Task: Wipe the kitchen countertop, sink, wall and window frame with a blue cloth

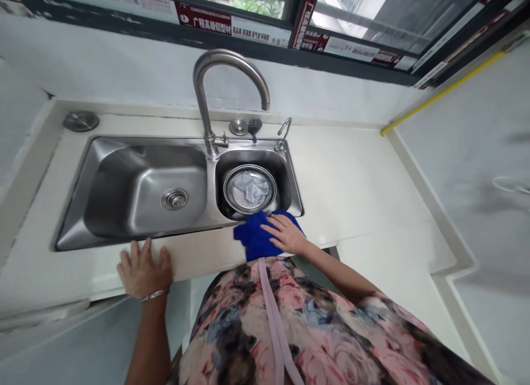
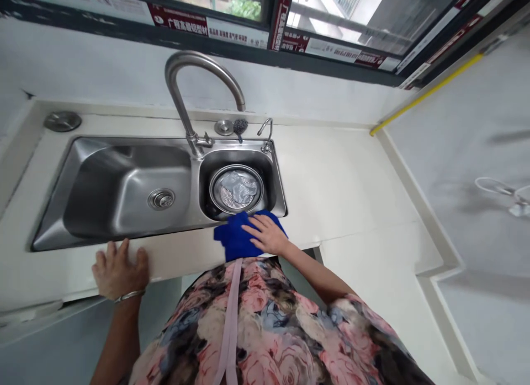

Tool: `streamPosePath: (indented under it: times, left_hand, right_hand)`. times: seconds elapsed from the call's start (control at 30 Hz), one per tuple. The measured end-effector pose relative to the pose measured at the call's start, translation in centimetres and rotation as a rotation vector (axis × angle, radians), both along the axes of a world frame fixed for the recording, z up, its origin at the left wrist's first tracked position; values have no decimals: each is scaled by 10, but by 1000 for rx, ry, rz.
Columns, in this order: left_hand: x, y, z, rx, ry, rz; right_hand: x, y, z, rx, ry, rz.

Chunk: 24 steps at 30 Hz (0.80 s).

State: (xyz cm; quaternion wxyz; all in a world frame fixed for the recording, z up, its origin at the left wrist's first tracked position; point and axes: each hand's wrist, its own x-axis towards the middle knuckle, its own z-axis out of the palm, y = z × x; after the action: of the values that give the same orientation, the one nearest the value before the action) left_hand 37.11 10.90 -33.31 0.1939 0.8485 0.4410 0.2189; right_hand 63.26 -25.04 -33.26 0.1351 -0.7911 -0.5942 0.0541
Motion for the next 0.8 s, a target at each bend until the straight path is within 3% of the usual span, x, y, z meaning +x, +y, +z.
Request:
streamPosePath:
  times: [0.13, 0.27, 0.43, 0.6, 0.8]
  left_hand:
    - [-1, 5, -7, 95, -9, 1]
    - [-2, 7, -15, 148, -46, 2]
    - [-3, 5, -21, 166, -68, 42]
    - [-2, 0, -13, 118, -52, 58]
    - [1, -4, -3, 97, -48, 94]
  right_hand:
    - [31, -71, 2, -47, -53, -117]
    - [71, -89, 3, -86, -65, -57]
    - [121, -65, 4, -107, -69, -52]
    - [174, -31, 3, -90, -87, -49]
    - [230, 13, 1, -54, -123, -216]
